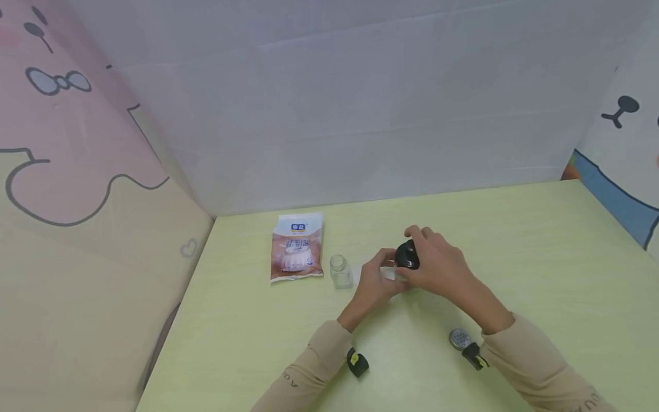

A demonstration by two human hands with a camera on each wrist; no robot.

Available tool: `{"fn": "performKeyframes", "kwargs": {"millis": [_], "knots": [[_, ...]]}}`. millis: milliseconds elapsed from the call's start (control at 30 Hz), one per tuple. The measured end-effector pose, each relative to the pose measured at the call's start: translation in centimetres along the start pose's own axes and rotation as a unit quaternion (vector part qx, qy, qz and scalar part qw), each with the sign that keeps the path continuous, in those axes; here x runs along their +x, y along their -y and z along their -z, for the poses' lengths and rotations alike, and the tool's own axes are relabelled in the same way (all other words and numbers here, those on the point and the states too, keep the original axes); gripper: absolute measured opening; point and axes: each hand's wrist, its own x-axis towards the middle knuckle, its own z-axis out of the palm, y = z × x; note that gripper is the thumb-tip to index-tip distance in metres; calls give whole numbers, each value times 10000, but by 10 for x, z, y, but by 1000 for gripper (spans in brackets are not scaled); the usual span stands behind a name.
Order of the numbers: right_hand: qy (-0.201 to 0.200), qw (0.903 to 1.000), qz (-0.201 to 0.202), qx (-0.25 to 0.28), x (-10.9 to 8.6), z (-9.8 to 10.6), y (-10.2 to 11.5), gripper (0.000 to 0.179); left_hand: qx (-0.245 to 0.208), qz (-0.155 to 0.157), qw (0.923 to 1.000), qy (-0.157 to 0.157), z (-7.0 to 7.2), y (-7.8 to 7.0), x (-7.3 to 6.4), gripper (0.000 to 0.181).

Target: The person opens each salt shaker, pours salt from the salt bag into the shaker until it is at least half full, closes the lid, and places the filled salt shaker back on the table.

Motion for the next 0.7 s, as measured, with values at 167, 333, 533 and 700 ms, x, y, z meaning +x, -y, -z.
{"fn": "performKeyframes", "kwargs": {"millis": [167, 333, 533, 700], "knots": [[-301, 9991, -271, -128, -1, -6, 0, 68, -73, -3, 10000, 19, 0, 0, 0, 53], [-280, 9993, -263, 32, 1, -8, 0, 60, -78, 6, 10000, -7, 0, 0, 0, 53], [130, 9973, 542, 471, 6, 0, -6, 49, -24, 8, 10000, -39, -1, 0, 0, 55], [300, 9948, 844, 494, 5, 5, -7, 55, -43, 41, 10000, -33, -1, 0, -1, 56]]}}
